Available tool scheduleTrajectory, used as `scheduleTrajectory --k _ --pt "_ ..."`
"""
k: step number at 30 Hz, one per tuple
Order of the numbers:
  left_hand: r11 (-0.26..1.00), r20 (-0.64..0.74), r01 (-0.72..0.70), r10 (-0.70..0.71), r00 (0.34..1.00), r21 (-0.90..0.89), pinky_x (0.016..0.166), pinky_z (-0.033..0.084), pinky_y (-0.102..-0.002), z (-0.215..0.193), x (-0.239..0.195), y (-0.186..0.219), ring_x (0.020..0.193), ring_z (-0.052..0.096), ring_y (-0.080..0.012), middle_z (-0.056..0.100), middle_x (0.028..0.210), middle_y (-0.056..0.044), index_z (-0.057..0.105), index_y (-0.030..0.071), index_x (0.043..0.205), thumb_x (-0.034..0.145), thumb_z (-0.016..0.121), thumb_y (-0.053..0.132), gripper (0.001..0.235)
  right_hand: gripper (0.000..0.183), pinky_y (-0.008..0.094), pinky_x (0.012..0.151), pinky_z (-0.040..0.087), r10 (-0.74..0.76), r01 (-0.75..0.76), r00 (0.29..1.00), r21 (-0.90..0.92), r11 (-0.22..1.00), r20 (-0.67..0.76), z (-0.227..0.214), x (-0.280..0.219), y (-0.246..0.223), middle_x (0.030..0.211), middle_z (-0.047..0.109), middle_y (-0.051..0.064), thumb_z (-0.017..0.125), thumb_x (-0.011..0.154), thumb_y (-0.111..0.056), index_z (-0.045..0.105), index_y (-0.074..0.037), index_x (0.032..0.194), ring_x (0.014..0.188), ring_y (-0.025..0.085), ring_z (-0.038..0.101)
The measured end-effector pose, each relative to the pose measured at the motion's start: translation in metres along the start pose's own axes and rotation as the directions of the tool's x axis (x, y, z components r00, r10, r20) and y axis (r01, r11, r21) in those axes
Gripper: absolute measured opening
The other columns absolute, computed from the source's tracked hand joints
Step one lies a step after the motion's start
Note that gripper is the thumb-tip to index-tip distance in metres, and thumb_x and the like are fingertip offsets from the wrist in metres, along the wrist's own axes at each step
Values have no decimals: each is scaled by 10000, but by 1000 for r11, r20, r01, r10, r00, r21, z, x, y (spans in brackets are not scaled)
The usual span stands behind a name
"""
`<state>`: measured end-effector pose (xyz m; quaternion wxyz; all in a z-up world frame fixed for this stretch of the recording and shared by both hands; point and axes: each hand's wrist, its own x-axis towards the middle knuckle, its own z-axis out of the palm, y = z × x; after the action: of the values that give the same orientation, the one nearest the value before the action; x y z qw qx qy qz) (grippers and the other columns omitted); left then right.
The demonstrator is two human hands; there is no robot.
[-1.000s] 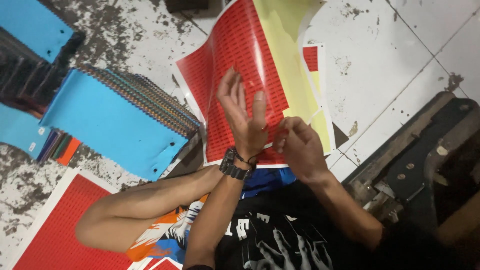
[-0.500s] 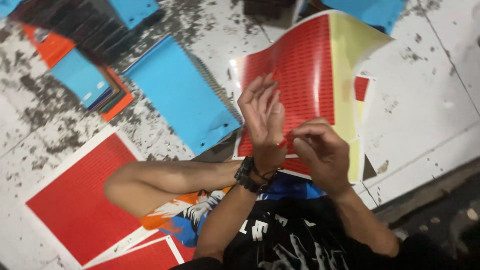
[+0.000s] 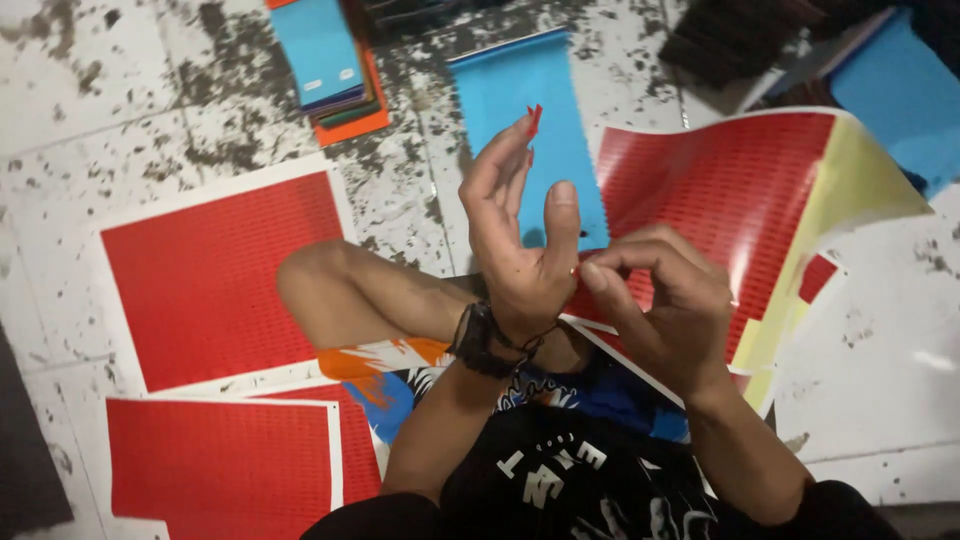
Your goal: The person sits on the floor and assembles notebooks by inserting small red tabs into the top edge of blue covers. They handle stacks of blue covers and red textured sheets, peeling a backing strip from a red sheet before continuing to insert tabs into the covers.
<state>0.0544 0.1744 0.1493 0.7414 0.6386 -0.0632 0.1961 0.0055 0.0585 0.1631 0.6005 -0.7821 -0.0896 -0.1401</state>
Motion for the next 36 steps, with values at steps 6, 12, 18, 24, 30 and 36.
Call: scheduleTrajectory --k 6,12,18,24,30,36 --pt "992 -99 11 2 995 129 1241 508 -462 -24 10 -5 1435 546 -310 529 1475 -154 422 73 1429 1072 555 215 406 94 260 733 479 129 -158 979 188 969 159 19 2 6 885 577 53 606 1013 -102 608 -41 942 772 140 546" --pt "982 -96 -19 38 995 188 1239 502 -468 -24 10 -4 1432 556 -315 538 1470 -160 431 65 1429 1056 579 190 420 101 230 725 485 247 -298 942 224 928 229 26 11 5 833 578 6 722 927 -82 625 -82 899 759 106 550" --pt "987 -79 -39 52 995 156 1250 487 -478 -24 9 -7 1440 545 -315 535 1470 -168 424 63 1432 1046 610 181 444 102 210 696 512 353 -385 921 246 889 165 27 13 9 817 651 8 740 945 -122 669 -77 887 741 86 600" --pt "993 -92 18 -7 996 120 1231 486 -448 -21 6 -12 1420 548 -299 536 1465 -169 411 65 1430 996 662 187 516 132 216 690 527 459 -485 874 279 829 159 24 14 14 790 671 2 746 935 -163 676 -88 852 728 81 619" --pt "994 -69 16 -9 998 104 1234 492 -448 -20 3 -21 1417 552 -308 529 1462 -169 397 68 1445 1006 667 203 533 126 226 697 557 502 -528 849 306 792 165 27 15 15 826 678 4 757 918 -187 673 -99 883 742 94 631" --pt "992 -13 36 -38 999 -118 1186 348 -634 -32 15 -48 1422 446 -419 467 1462 -205 424 34 1439 1015 656 154 498 262 200 686 518 466 -454 880 456 766 94 42 20 36 821 606 16 807 887 -113 644 -12 1066 735 66 634"
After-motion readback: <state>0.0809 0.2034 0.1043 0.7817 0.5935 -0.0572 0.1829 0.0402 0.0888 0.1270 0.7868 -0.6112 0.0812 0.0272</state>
